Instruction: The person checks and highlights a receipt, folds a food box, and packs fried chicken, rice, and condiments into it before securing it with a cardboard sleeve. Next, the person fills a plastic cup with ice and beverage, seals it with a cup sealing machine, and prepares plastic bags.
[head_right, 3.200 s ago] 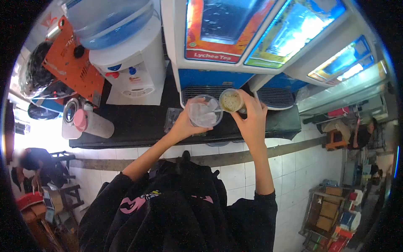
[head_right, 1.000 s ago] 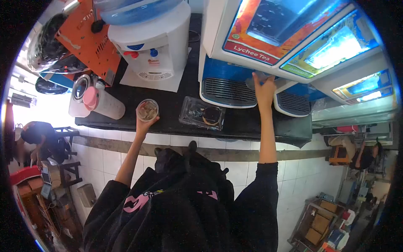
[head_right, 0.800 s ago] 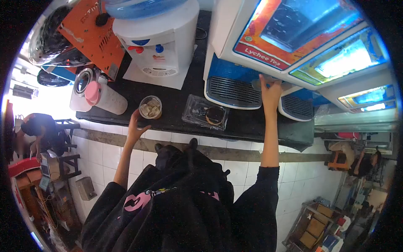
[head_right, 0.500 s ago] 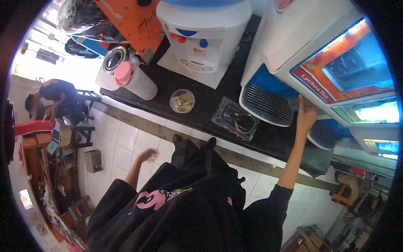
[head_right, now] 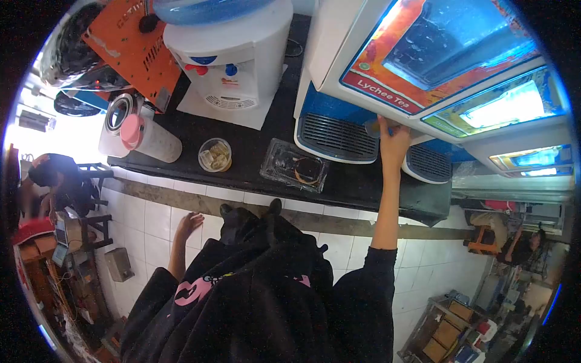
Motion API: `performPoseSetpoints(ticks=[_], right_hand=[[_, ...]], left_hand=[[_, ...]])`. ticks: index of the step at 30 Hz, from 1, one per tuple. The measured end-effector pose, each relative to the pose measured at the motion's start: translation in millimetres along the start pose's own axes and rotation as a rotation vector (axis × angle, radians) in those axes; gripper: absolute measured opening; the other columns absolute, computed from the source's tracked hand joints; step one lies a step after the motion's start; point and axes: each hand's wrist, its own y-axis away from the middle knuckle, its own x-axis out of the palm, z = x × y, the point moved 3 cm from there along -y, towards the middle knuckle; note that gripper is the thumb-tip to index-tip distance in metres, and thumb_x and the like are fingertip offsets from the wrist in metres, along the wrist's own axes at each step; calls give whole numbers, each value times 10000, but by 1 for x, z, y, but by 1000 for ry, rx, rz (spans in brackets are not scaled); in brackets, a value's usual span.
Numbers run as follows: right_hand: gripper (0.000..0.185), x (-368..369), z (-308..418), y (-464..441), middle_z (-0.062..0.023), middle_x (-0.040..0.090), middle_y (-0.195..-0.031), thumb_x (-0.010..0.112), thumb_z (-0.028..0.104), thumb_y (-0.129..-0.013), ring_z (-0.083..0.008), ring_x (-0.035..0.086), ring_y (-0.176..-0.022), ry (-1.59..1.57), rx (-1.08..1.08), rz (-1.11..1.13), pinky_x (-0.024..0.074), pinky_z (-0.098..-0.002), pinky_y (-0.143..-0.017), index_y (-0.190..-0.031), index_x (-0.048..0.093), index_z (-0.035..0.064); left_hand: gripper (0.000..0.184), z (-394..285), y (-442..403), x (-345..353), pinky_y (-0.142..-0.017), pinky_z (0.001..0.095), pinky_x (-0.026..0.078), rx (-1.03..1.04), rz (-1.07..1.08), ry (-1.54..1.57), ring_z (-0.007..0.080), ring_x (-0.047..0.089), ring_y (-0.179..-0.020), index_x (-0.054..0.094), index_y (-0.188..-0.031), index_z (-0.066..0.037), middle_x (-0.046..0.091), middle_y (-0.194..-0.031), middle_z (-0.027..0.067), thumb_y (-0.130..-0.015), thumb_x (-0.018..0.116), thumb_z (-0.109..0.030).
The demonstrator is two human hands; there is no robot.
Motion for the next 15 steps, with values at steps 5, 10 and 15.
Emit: performPoseSetpoints(ticks=[5, 10, 15], right_hand=[[576, 2, -3, -1, -248, 588, -965, 705, 352, -774, -315, 608, -822, -1, -6, 14, 475, -385, -719, -1082, 512, -95], [568, -1, -3, 0, -234, 595, -943, 705, 355, -774, -309, 608, -785, 50, -25, -19, 475, -382, -701, -1075, 518, -89], [563, -9, 12, 7, -220, 621, -926, 720, 337, -761, -312, 626, -852, 94, 23, 34, 486, -355, -717, -1087, 509, -70]], left_hand=[[275, -116, 54, 119, -657, 253, 458, 560, 128, -382, 107, 561, -710, 573, -1015, 1, 605, -778, 19, -895, 563, -245], [536, -159, 64, 196, -817, 297, 470, 949, 20, -594, 189, 543, -1008, 459, -1191, -25, 553, -1095, 101, -757, 729, -185], [1053, -152, 40, 232, -1010, 353, 341, 1147, 156, -631, 245, 385, -1224, 219, -1354, -11, 377, -1322, 137, -545, 868, -198]])
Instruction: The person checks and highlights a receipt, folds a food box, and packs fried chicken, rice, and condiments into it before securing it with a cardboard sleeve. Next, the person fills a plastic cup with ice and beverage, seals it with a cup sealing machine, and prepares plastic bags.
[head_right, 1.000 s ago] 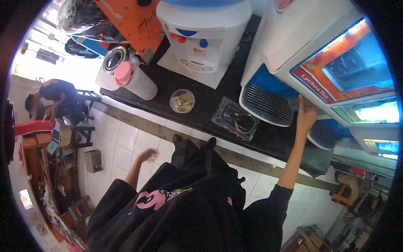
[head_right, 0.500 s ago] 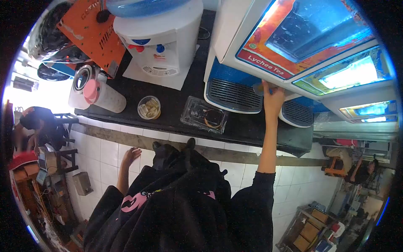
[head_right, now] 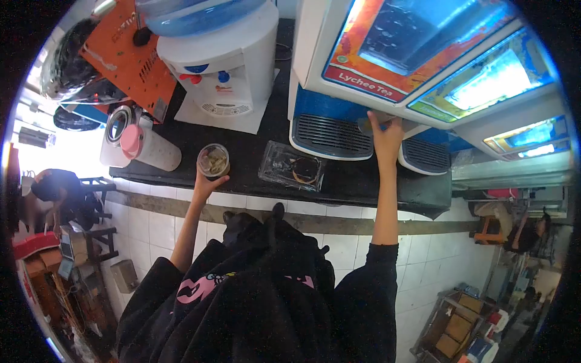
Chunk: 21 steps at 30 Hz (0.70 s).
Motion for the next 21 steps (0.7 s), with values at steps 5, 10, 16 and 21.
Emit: performPoseSetpoints(ticks=[5, 10, 16, 21], right_hand=[[527, -6, -5, 27, -218, 629, -937, 734, 235, -760, -255, 635, -886, -237, -2, 3, 498, -312, -728, -1136, 470, -24], [472, -11, -4, 56, -206, 625, -970, 729, 200, -764, -242, 639, -893, -299, -18, 42, 498, -314, -737, -1119, 484, 10], [455, -47, 84, 83, -165, 625, -1006, 742, 174, -734, -248, 623, -932, -282, -84, 185, 464, -327, -809, -1100, 519, 22], [509, -69, 143, 98, -106, 597, -1051, 740, 130, -676, -276, 565, -983, -147, -281, 317, 399, -390, -897, -1136, 528, 78]], left_hand=[[934, -12, -11, 17, -1015, 337, 338, -27, -128, 187, 227, 401, -1215, 285, -1309, 5, 397, -1305, 135, -578, 848, -142], [801, -39, -13, 24, -970, 319, 390, 19, -201, 173, 204, 494, -1112, 393, -1225, -6, 508, -1186, 120, -570, 843, -103], [802, -130, -12, 39, -900, 311, 450, 146, -20, -20, 191, 561, -1029, 425, -1170, -25, 560, -1119, 98, -516, 870, -154], [809, -203, -6, 75, -881, 303, 464, 271, 145, 12, 189, 587, -998, 417, -1160, -35, 585, -1079, 95, -505, 870, -175]])
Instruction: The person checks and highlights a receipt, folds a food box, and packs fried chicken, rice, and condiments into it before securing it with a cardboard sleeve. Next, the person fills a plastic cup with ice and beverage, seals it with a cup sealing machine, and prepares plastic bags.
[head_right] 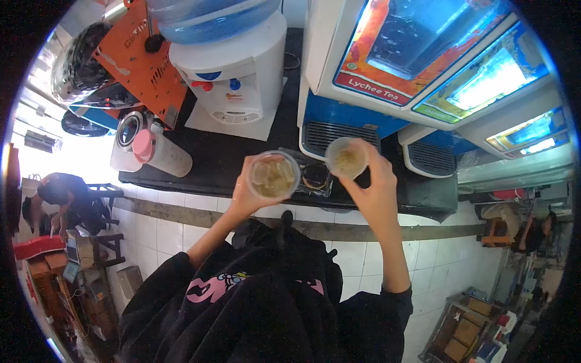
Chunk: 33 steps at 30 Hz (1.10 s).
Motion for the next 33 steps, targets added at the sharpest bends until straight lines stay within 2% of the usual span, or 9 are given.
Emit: performPoseSetpoints(ticks=[4, 10, 12, 23, 25, 27, 29, 31, 33], right_hand=[[554, -6, 34, 0, -61, 546, -1097, 693, 72, -655, -209, 518, -1063, 323, -256, 35, 288, -490, -978, -1180, 539, 159], [547, -16, 50, 3, -71, 533, -1104, 661, 19, -646, -242, 506, -1090, 714, -470, -65, 279, -563, -973, -1143, 573, 228], [557, -21, 52, 4, -71, 531, -1121, 664, 19, -633, -244, 500, -1104, 744, -489, -78, 278, -568, -973, -1137, 575, 241], [523, -35, 64, 4, -59, 522, -1174, 670, 35, -640, -240, 483, -1142, 827, -603, -164, 271, -566, -983, -1092, 595, 287], [499, -36, 64, 2, -55, 522, -1180, 668, 55, -644, -239, 488, -1140, 783, -565, -164, 277, -551, -986, -1093, 599, 260], [488, -32, 56, 1, -60, 529, -1178, 675, 73, -660, -241, 492, -1136, 687, -484, -135, 276, -539, -991, -1117, 583, 219], [486, -22, 43, -1, -66, 536, -1175, 683, 91, -676, -242, 496, -1133, 588, -412, -100, 275, -526, -996, -1140, 567, 178], [474, -7, 18, -8, -108, 580, -1101, 715, 153, -717, -246, 547, -1062, 84, -175, -92, 354, -455, -958, -1146, 527, 74], [477, 19, -25, -17, -128, 596, -1060, 719, 194, -737, -242, 570, -1016, -67, -50, -81, 394, -413, -915, -1141, 511, 50]], left_hand=[[805, -41, -7, 19, -892, 307, 455, -115, 171, 204, 202, 583, -1023, 405, -1154, -39, 585, -1095, 103, -506, 861, -180], [824, -67, -10, 27, -885, 332, 450, -127, 262, 203, 266, 579, -1036, 386, -1160, -42, 576, -1096, 139, -500, 859, -182], [859, -70, -11, 29, -901, 314, 446, -148, 271, 233, 209, 566, -1042, 406, -1167, -21, 545, -1105, 119, -476, 880, -213], [855, -86, -13, 25, -901, 306, 441, -150, 311, 264, 187, 553, -1036, 402, -1185, -24, 523, -1103, 98, -490, 874, -188], [859, -86, -15, 24, -904, 306, 438, -147, 307, 261, 185, 552, -1036, 401, -1186, -26, 523, -1102, 97, -487, 875, -186], [825, -87, -18, 22, -869, 334, 457, -76, 294, 258, 279, 588, -1019, 367, -1157, -51, 579, -1078, 148, -499, 850, -175], [828, -78, -18, 20, -869, 330, 457, -38, 269, 249, 271, 589, -1018, 369, -1158, -52, 578, -1080, 146, -498, 853, -182], [832, -73, -19, 14, -868, 325, 457, -5, 231, 237, 263, 590, -1017, 371, -1159, -54, 578, -1082, 143, -497, 856, -188], [849, -65, -18, 6, -877, 323, 453, -141, 228, 181, 252, 584, -1030, 374, -1167, -54, 571, -1095, 140, -489, 865, -196]])
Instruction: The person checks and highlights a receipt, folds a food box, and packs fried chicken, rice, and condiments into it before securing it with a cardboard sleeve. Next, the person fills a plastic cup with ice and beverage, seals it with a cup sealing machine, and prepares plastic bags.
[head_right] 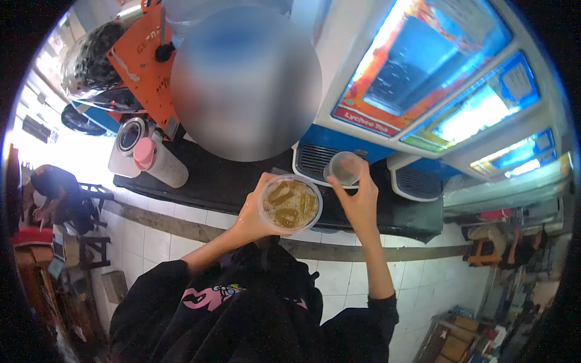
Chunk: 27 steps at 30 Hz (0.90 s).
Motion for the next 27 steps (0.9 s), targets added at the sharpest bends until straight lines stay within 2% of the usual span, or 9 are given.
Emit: performPoseSetpoints(ticks=[1, 4, 8, 12, 14, 16, 17, 21, 27], right_hand=[[490, 14, -29, -2, -149, 613, -1019, 724, 234, -756, -237, 594, -970, -140, 146, -6, 435, -371, -873, -1136, 494, 27], [512, 47, -114, -13, -165, 625, -987, 734, 261, -754, -226, 612, -914, -13, 127, -136, 471, -312, -799, -1126, 483, 15], [574, 81, -215, -9, -198, 597, -1062, 736, 317, -744, -258, 585, -985, -138, 327, -150, 440, -344, -861, -1150, 488, -6], [595, 79, -208, 29, -200, 572, -1129, 722, 276, -764, -271, 544, -1070, 621, 253, 190, 414, -351, -912, -1200, 474, -44], [594, 80, -99, 15, -201, 542, -1197, 726, 240, -757, -271, 507, -1142, 594, 486, 449, 390, -347, -954, -1210, 473, -49], [544, 103, 33, -13, -215, 494, -1251, 710, 236, -764, -316, 451, -1195, -198, 401, 386, 358, -384, -983, -1186, 515, -46], [584, 115, 113, -24, -184, 500, -1251, 731, 198, -731, -280, 461, -1185, -322, 265, 422, 369, -362, -978, -1219, 494, -19], [949, 179, 306, -22, -162, 327, -1380, 806, 245, -594, -327, 327, -1273, -212, -387, 884, 294, -416, -1029, -1377, 297, 82], [1001, 273, 394, -3, -171, 400, -1207, 799, 207, -569, -365, 402, -1138, 107, -561, 1046, 337, -442, -966, -1402, 244, 170]], left_hand=[[849, 3, 0, -5, -877, 323, 453, -11, -20, -3, 252, 584, -1030, 374, -1167, -54, 571, -1095, 140, -489, 865, -196], [851, 12, 8, -20, -884, 317, 450, -36, -116, 5, 234, 577, -1041, 380, -1174, -52, 563, -1117, 134, -490, 868, -188], [826, 14, 22, -57, -897, 300, 436, 38, -279, 79, 212, 563, -1056, 388, -1173, -45, 555, -1125, 117, -506, 860, -174], [817, 7, 52, -111, -899, 297, 428, 49, -378, 73, 206, 554, -1067, 390, -1174, -44, 553, -1116, 100, -516, 855, -175], [815, 8, 71, -137, -890, 303, 434, 18, -426, 35, 215, 559, -1060, 389, -1175, -47, 558, -1111, 102, -519, 854, -176], [814, 8, 94, -163, -881, 308, 439, -8, -440, -5, 224, 565, -1053, 388, -1176, -49, 563, -1105, 103, -521, 854, -178], [815, 8, 105, -176, -874, 313, 444, -24, -441, -29, 235, 571, -1045, 386, -1177, -50, 567, -1096, 108, -523, 855, -183], [815, 1, 153, -231, -853, 343, 463, -33, -446, -67, 270, 584, -1028, 372, -1183, -50, 572, -1082, 131, -540, 851, -196], [945, 0, 204, -315, -832, 376, 481, -172, -415, -151, 314, 585, -1026, 269, -1275, -38, 573, -1086, 165, -539, 844, -178]])
